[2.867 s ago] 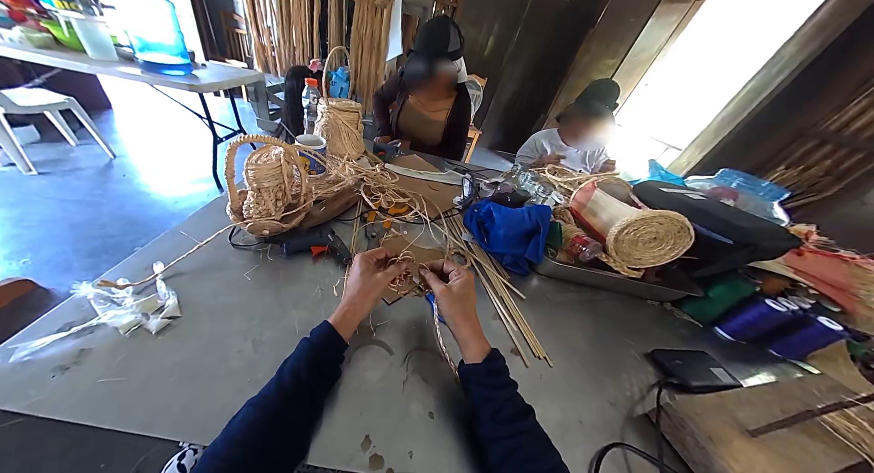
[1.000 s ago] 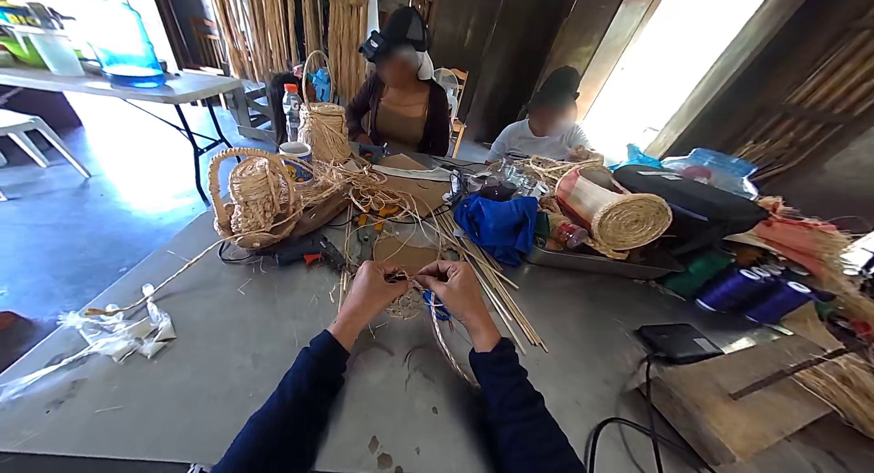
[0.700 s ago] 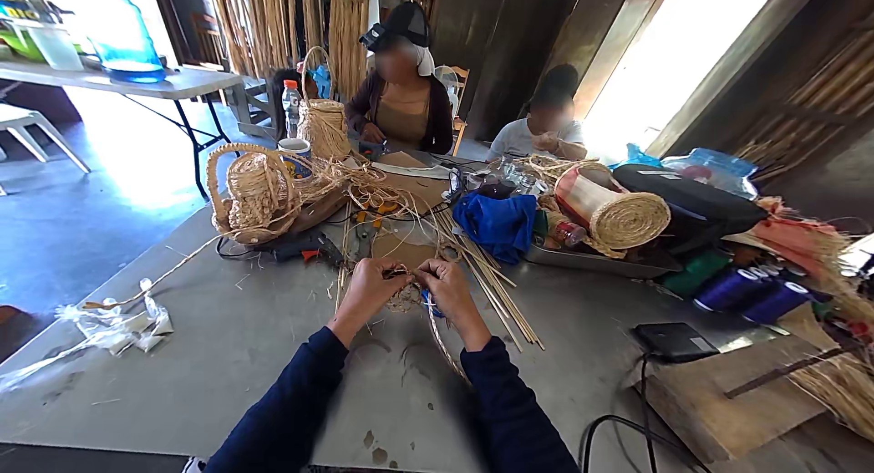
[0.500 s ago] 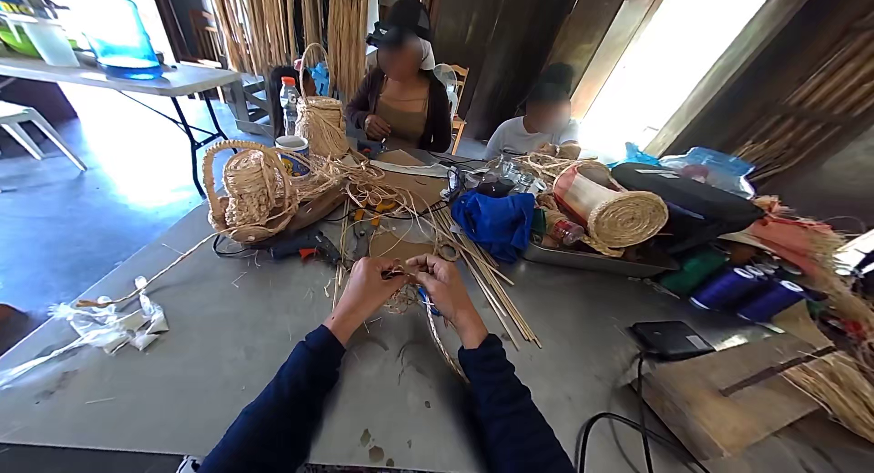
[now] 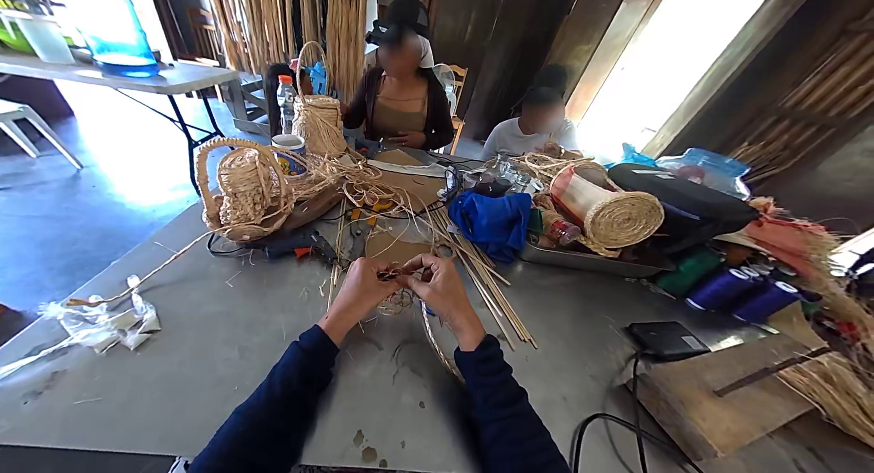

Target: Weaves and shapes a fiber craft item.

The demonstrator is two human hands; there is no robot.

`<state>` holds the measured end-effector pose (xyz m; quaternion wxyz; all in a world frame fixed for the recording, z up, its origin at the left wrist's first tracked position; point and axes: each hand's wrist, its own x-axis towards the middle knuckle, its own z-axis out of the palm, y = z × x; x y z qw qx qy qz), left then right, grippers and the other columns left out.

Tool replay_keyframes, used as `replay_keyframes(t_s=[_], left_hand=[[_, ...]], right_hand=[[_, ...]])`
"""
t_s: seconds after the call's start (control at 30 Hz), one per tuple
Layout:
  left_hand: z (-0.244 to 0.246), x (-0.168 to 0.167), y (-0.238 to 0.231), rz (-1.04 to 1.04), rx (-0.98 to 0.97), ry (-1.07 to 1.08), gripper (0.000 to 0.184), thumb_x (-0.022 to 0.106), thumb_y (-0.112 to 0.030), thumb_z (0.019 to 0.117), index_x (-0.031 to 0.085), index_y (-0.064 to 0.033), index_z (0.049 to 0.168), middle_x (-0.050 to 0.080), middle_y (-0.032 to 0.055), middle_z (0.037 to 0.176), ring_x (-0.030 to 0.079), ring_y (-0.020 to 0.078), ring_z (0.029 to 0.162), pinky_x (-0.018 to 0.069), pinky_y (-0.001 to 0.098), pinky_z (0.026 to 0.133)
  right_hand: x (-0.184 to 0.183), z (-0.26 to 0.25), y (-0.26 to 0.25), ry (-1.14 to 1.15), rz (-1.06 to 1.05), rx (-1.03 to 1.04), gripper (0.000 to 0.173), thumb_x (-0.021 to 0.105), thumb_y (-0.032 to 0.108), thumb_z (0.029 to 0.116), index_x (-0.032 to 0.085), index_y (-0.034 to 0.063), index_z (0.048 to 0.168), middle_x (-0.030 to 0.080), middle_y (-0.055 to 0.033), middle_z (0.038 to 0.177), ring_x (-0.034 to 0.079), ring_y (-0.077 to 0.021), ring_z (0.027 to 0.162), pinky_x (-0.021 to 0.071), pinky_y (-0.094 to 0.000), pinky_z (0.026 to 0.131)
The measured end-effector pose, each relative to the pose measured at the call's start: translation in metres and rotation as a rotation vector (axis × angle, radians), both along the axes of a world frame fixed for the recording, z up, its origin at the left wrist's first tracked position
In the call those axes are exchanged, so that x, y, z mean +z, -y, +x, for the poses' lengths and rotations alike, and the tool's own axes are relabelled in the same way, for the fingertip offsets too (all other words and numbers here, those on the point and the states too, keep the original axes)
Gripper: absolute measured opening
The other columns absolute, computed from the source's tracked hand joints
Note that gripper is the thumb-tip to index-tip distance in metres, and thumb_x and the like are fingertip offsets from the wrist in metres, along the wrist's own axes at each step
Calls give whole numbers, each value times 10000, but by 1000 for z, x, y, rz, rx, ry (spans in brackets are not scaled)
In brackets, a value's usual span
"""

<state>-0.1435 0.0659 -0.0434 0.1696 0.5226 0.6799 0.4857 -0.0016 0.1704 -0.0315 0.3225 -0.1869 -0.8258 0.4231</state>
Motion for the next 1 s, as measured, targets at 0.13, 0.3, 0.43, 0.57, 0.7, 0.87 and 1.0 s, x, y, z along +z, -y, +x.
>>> replay_keyframes(t_s=[0.13,0.3,0.43,0.57,0.7,0.87,1.0], left_hand=[[2,-1,0,-6,15,-25,197,752,-219,905,740,-23,894,688,50,819,615,102,760,507,345,749],[0,-2,1,20,-28,79,128,774,-143,893,739,-22,916,702,6,830,621,11,756,522,241,754],[-1,-2,1,51,-50,133,125,778,-135,887,731,-21,909,692,-10,825,616,12,756,522,252,763],[-1,-5,-1,90,-83,262,101,770,-72,877,730,-7,943,719,-6,865,653,-1,798,548,221,794],[-2,-7,-2,131,-118,375,55,701,-37,902,715,-3,942,712,-16,845,664,15,783,563,234,781],[-1,-8,-3,134,-118,555,112,585,-32,949,694,-16,934,704,-3,823,680,68,770,580,277,770],[0,-7,-3,165,-104,578,86,587,-16,941,672,-5,938,702,10,814,690,80,755,591,276,755]], right_hand=[[-5,-3,2,-21,56,-26,98,660,30,909,727,-26,953,693,-79,922,564,-28,691,473,-193,647],[-8,-5,-1,-71,3,-16,81,642,13,946,696,-40,972,677,-47,858,594,-14,746,500,-176,720],[-4,-3,-3,-83,-111,35,60,662,27,953,681,-28,964,656,-15,826,586,-3,706,496,-168,669],[-1,0,-2,-86,-146,31,57,654,18,956,688,-27,952,656,-2,809,567,12,678,482,-155,647],[-2,-1,-3,-95,-141,13,58,653,12,955,695,-28,955,657,5,808,568,27,675,481,-141,640],[-4,-3,-2,-108,-145,-36,70,640,21,959,694,-22,950,650,5,797,554,19,656,465,-155,618],[-5,-3,-2,-121,-148,-24,77,633,24,965,691,-25,951,647,11,795,550,23,657,466,-153,627]])
